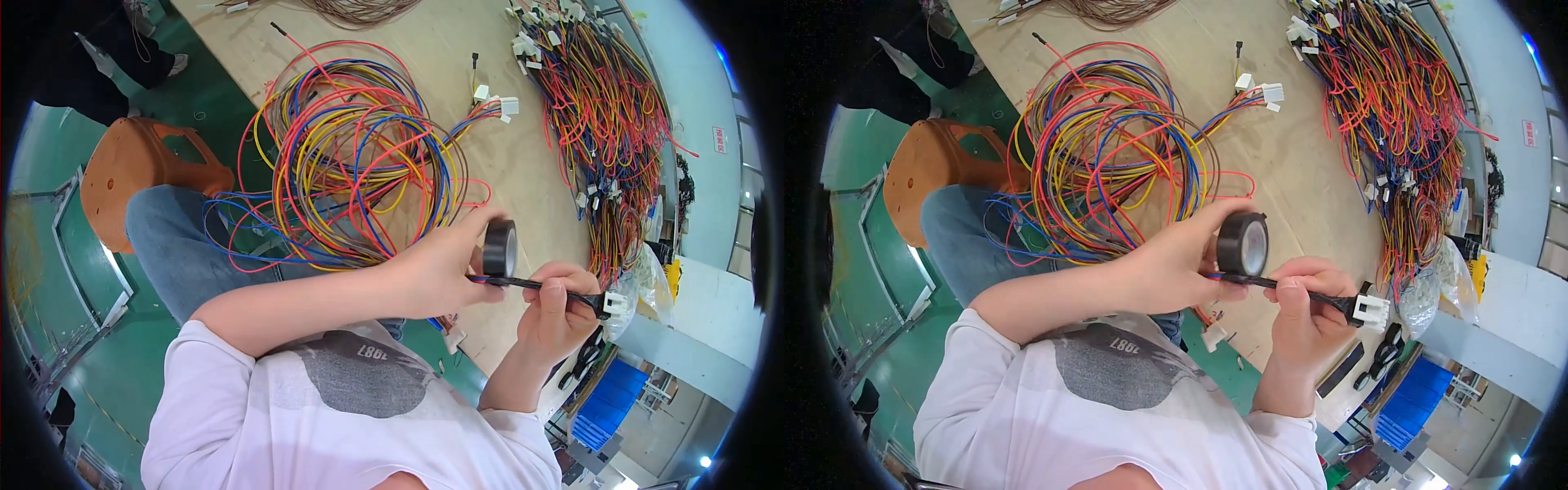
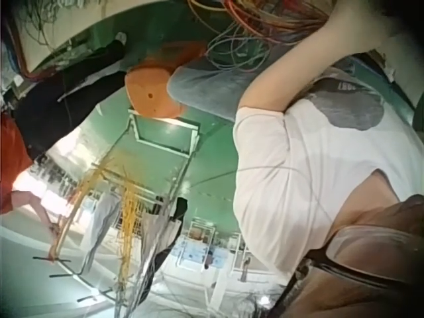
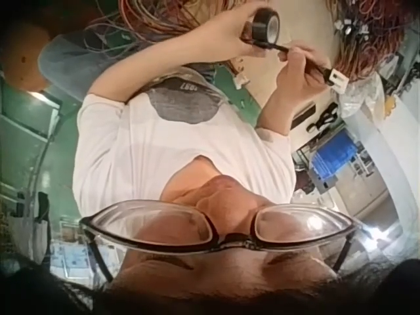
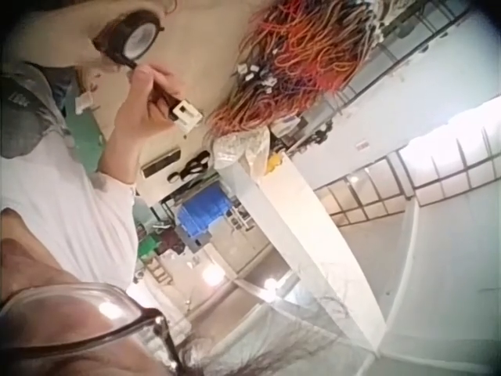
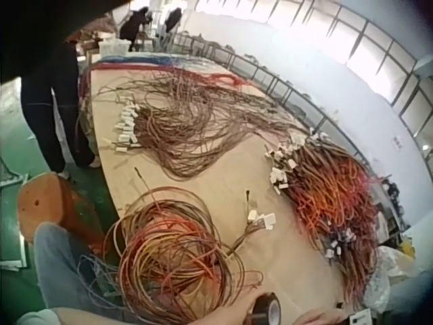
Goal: The worker applies electrical tape to wire bundles and connectors to secure a wire harness.
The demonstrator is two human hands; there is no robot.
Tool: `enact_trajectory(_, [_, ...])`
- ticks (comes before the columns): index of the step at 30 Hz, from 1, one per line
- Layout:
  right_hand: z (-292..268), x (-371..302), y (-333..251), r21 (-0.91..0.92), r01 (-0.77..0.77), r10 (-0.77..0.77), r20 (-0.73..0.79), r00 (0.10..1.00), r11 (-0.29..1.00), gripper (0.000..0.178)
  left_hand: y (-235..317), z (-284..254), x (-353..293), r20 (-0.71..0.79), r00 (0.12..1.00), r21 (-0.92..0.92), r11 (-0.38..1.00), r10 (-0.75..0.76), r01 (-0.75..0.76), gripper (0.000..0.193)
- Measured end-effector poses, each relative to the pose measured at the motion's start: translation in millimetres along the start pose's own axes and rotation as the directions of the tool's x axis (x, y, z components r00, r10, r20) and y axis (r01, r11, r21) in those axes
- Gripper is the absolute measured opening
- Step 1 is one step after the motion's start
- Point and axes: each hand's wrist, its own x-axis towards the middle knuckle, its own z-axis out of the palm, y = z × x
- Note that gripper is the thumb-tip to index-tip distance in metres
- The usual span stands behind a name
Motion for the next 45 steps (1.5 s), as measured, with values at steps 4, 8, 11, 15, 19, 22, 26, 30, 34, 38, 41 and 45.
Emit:
enact_trajectory(4, [2, -2, 0, 0.028, 0.068, -0.066, -0.045, 0.997, 0.997, 0.005, 9, -8, -3, 0.093, 0.983, -0.654, 0.735, -0.159, 0.18, 0.029])
enact_trajectory(8, [-11, 0, -5, 0.09, 0.004, 0.003, -0.08, 0.997, 0.996, 0.008, 8, -5, -12, -0.236, 0.955, -0.224, 0.947, 0.177, -0.231, 0.026])
enact_trajectory(11, [-12, 5, -6, 0.021, -0.016, 0.017, -0.08, 0.997, 1.0, 0.009, -1, -17, -8, 0.188, 0.945, -0.492, 0.858, 0.269, -0.146, 0.028])
enact_trajectory(15, [-7, 5, -7, -0.029, -0.022, 0.02, -0.047, 0.999, 0.999, 0.009, 0, -3, -9, 0.055, 0.998, -0.203, 0.979, 0.027, -0.015, 0.012])
enact_trajectory(19, [0, -1, 3, 0.034, -0.051, 0.052, -0.024, 0.998, 0.998, 0.017, -3, -2, -10, -0.023, 0.997, -0.16, 0.984, 0.08, -0.082, 0.012])
enact_trajectory(22, [5, -6, 9, -0.037, 0.006, 0.0, 0.158, 0.987, 0.999, 0.016, -5, -5, -11, -0.028, 0.986, -0.068, 0.983, 0.167, -0.168, 0.016])
enact_trajectory(26, [4, -7, 7, -0.053, -0.025, 0.032, 0.151, 0.988, 0.998, 0.013, 6, -3, -14, -0.148, 0.943, 0.398, 0.89, 0.299, -0.22, 0.039])
enact_trajectory(30, [11, -9, 11, -0.128, 0.08, -0.062, 0.144, 0.988, 0.989, 0.014, -5, -7, -4, -0.079, 0.992, -0.115, 0.988, 0.094, -0.103, 0.053])
enact_trajectory(34, [12, -8, 15, -0.03, 0.128, -0.122, 0.144, 0.982, 0.991, 0.012, 1, -21, -8, 0.184, 0.965, -0.637, 0.724, -0.188, 0.263, 0.027])
enact_trajectory(38, [11, -9, 5, 0.1, -0.04, 0.036, 0.043, 0.998, 0.994, 0.009, 6, -18, -21, -0.091, 0.994, -0.481, 0.872, 0.057, -0.094, 0.055])
enact_trajectory(41, [7, -4, 2, 0.125, -0.124, 0.125, 0.002, 0.992, 0.984, 0.01, 1, -22, -22, 0.194, 0.913, -0.231, 0.921, 0.359, -0.313, 0.074])
enact_trajectory(45, [13, -7, -6, 0.0, -0.077, 0.077, 0.037, 0.996, 0.997, 0.011, -10, -11, -22, 0.061, 0.88, 0.287, 0.836, 0.471, -0.467, 0.063])
